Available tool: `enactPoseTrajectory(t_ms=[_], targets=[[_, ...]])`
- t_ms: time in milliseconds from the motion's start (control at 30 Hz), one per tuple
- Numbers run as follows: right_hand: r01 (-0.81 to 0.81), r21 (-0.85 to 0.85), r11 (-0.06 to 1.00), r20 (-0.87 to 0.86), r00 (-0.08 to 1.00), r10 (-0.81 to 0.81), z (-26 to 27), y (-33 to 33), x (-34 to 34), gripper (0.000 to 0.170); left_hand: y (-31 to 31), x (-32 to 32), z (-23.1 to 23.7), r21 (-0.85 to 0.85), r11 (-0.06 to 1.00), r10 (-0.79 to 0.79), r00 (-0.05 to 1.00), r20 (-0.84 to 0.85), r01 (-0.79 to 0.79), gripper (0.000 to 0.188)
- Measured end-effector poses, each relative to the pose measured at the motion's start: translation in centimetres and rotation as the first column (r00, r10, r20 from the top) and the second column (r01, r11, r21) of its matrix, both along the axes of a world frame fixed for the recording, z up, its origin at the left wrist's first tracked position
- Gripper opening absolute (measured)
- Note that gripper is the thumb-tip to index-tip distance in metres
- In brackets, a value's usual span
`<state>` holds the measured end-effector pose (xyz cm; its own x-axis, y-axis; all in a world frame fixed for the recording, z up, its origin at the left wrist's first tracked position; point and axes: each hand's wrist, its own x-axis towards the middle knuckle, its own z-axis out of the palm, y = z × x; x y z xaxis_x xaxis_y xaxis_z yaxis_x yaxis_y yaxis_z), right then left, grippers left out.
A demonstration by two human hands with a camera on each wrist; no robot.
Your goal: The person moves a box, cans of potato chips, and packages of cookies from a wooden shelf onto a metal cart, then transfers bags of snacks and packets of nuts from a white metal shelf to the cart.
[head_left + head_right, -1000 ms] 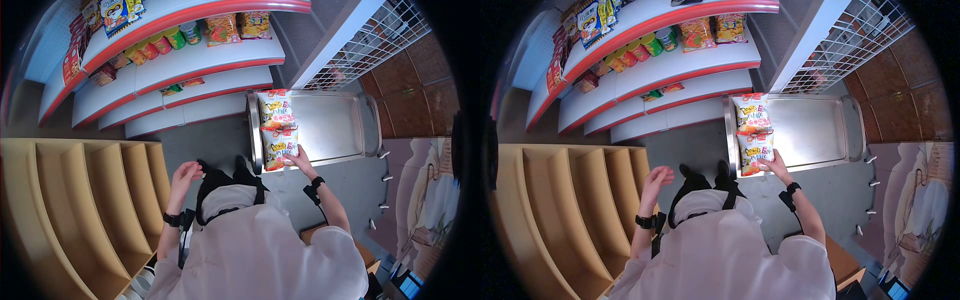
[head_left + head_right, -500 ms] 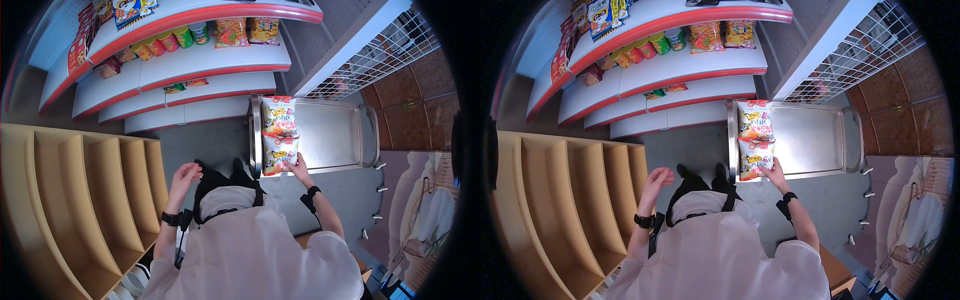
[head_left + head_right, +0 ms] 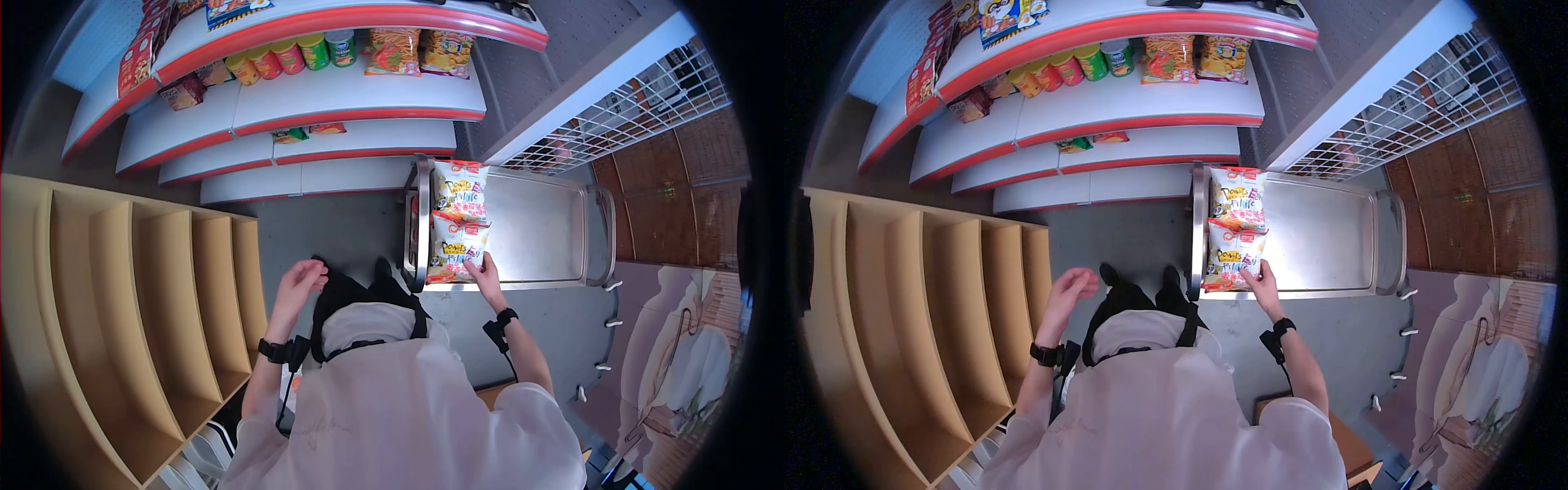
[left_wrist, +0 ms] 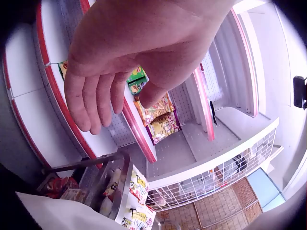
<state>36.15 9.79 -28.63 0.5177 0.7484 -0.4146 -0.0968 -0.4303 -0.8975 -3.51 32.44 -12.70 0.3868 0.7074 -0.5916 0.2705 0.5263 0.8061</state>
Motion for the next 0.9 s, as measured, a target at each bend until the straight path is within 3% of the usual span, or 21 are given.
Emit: enactPoseTrajectory(t_ms=[400,633,733,800,900], targets=[[-0.082,-0.169,0.982,0.095,0.991,0.099,0.5,0.5,0.9,0.05,-0.2,-0.4,-0.6,0.008,1.0,0.019,1.0,0.02,-0.019,0.031],[-0.119,-0.156,0.981,0.133,0.981,0.141,0.6,0.7,0.9,0.054,-0.2,-0.2,-0.7,0.007,0.999,0.04,0.999,0.024,-0.04,0.032],[-0.011,-0.138,0.99,0.149,0.988,0.032,1.5,0.8,0.7,0.05,-0.2,-0.3,-0.5,0.029,0.999,0.014,1.0,-0.008,-0.014,0.033],[0.097,-0.126,0.987,0.382,0.923,-0.042,2.2,1.1,1.8,0.043,-0.1,-0.5,-0.9,0.074,0.995,0.07,0.997,0.042,-0.073,0.03],[0.132,-0.08,0.988,0.399,0.912,-0.09,3.7,2.1,5.5,0.033,0.0,0.0,-0.1,0.123,0.965,0.208,0.962,0.176,-0.231,0.02]])
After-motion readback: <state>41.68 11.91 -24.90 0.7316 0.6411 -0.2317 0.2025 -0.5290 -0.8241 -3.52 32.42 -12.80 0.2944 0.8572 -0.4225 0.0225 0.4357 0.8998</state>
